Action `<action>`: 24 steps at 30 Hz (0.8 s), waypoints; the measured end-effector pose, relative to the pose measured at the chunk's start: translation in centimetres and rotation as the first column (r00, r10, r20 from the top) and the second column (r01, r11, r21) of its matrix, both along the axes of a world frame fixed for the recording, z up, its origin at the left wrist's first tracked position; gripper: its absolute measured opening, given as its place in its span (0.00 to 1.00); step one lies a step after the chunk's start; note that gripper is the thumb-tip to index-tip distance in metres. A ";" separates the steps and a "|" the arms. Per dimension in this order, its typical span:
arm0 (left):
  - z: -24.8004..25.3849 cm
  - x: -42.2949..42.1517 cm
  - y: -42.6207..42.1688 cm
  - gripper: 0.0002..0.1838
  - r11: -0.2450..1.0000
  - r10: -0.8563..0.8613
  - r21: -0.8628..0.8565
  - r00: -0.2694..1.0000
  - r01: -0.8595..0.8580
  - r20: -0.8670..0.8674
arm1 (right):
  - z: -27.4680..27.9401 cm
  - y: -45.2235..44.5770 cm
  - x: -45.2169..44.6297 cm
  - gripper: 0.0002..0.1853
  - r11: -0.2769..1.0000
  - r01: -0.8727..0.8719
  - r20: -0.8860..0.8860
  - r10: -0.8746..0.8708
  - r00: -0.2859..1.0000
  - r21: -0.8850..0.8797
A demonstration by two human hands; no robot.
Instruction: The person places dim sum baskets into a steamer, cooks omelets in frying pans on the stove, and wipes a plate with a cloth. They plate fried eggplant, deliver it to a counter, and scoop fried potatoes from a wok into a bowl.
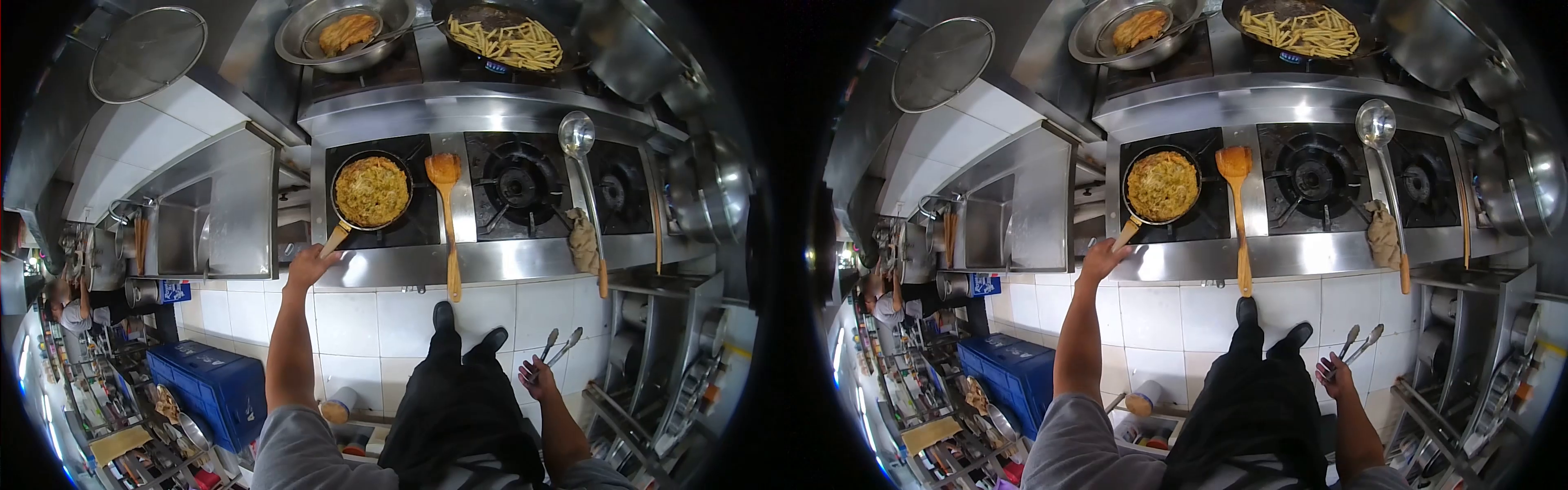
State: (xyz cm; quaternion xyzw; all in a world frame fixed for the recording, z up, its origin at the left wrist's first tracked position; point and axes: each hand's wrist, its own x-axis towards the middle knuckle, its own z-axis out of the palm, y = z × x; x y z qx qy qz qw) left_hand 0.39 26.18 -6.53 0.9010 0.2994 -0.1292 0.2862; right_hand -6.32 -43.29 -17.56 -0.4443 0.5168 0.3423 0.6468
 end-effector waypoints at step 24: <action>-25.9 -5.8 -13.3 0.18 0.994 -0.049 0.101 0.999 0.047 0.014 | 0.1 -0.5 -3.1 0.16 0.992 0.122 -0.006 -0.122 0.992 0.018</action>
